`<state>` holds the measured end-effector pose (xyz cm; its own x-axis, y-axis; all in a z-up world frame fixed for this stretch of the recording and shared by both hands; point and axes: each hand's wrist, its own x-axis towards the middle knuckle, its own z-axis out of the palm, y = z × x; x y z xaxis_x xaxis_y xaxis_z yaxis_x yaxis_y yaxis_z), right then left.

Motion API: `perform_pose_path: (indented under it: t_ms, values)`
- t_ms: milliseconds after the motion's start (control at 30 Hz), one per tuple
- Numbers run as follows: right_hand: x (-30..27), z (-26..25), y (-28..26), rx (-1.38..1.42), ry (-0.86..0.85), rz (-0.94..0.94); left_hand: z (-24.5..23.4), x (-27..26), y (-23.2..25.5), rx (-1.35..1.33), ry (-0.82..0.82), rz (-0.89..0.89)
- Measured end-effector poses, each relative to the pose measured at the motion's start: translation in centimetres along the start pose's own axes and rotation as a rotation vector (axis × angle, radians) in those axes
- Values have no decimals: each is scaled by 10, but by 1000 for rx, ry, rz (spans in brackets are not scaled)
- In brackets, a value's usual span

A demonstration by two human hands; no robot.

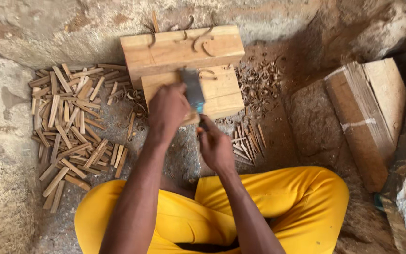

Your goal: The person sits cross-legged on the floor and uses a hand chisel to carve small wooden sticks. They hold the sticks with their left hand and strike the chisel with their right hand to shape the wood, producing wood shavings that accumulate on the floor.

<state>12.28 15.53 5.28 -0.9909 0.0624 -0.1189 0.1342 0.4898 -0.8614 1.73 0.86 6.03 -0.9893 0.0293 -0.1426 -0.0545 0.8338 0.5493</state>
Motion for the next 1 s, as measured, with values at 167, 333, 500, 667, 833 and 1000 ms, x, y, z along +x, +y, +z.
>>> perform_pose_path:
  t_ms: [167, 333, 500, 667, 833, 1000]
  values:
    - [-13, -36, 1, 17, 53, 88, -2, 18, -19, 41, 238, 127]
    - [-47, -47, 9, -177, -44, 77, 24, 23, -22, 219, 158, 207]
    - [-60, -34, 13, -119, -32, 28, 29, 20, -27, 293, 109, 193]
    - [-55, -30, 6, -109, -18, -89, 32, 21, -25, 321, 139, 171]
    - [-53, -29, 0, -191, -47, 41, 36, 22, -23, 337, 166, 151]
    - [-53, -30, -5, -167, -33, -22, 37, 19, -21, 306, 160, 122]
